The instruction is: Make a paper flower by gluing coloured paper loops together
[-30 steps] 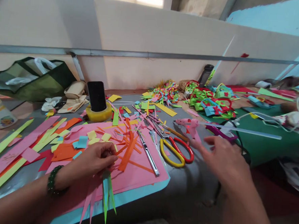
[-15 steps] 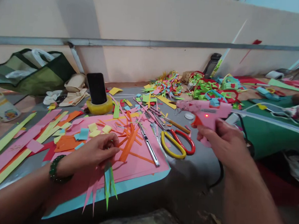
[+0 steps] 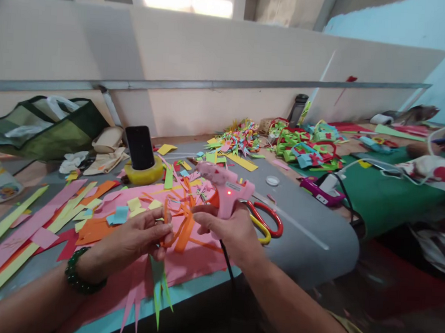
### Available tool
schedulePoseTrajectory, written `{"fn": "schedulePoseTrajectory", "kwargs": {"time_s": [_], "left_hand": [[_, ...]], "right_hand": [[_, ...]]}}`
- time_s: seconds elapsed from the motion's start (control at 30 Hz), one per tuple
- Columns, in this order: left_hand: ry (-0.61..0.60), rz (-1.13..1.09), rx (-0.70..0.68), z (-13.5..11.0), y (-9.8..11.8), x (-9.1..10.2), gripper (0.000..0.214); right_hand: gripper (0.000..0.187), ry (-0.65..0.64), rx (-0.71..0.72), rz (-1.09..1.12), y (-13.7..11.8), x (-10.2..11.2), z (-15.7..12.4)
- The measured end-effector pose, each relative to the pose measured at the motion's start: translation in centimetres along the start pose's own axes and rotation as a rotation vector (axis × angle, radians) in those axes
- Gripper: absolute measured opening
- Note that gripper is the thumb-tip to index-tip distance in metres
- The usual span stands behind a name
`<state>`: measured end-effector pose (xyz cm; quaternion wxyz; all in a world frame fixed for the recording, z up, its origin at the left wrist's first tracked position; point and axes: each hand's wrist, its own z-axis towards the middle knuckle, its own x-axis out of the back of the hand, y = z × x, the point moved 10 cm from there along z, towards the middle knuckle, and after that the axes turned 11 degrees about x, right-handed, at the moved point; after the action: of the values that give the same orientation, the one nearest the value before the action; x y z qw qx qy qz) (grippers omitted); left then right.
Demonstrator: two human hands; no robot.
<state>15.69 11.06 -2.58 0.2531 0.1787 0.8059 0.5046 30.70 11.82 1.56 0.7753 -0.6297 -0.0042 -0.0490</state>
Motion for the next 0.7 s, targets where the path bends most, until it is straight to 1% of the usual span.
{"fn": "schedulePoseTrajectory", "kwargs": {"time_s": [0.07, 0.13, 0.23, 0.33, 0.43, 0.6, 0.7], "left_hand": [[0.0, 0.009, 0.007, 0.0, -0.2, -0.1, 0.025], [-0.003, 0.004, 0.009, 0.0, -0.2, -0.2, 0.026], [0.031, 0.017, 0.017, -0.4, 0.0, -0.1, 0.029], [0.072, 0.112, -0.013, -0.7, 0.6, -0.2, 0.034], [0.086, 0.192, -0.042, -0.6, 0.9, -0.3, 0.027], [0.171, 0.255, 0.021, -0.1, 0.1, 0.7, 0.032], [0.192, 0.297, 0.044, -0.3, 0.2, 0.6, 0.037]], "right_hand": [[0.025, -0.031, -0.008, 0.021, -0.3, -1.3, -0.2], [0.025, -0.02, 0.007, 0.006, -0.6, -1.6, -0.2], [0.026, 0.025, 0.021, -0.019, -0.5, -1.3, -0.2], [0.025, 0.055, 0.031, -0.055, -0.3, -0.9, -0.2], [0.026, 0.036, 0.033, -0.069, -0.1, -1.0, -0.4], [0.027, 0.031, 0.017, -0.085, 0.4, -0.8, -0.9], [0.026, 0.043, 0.009, -0.115, 0.4, -0.4, -1.0]]}}
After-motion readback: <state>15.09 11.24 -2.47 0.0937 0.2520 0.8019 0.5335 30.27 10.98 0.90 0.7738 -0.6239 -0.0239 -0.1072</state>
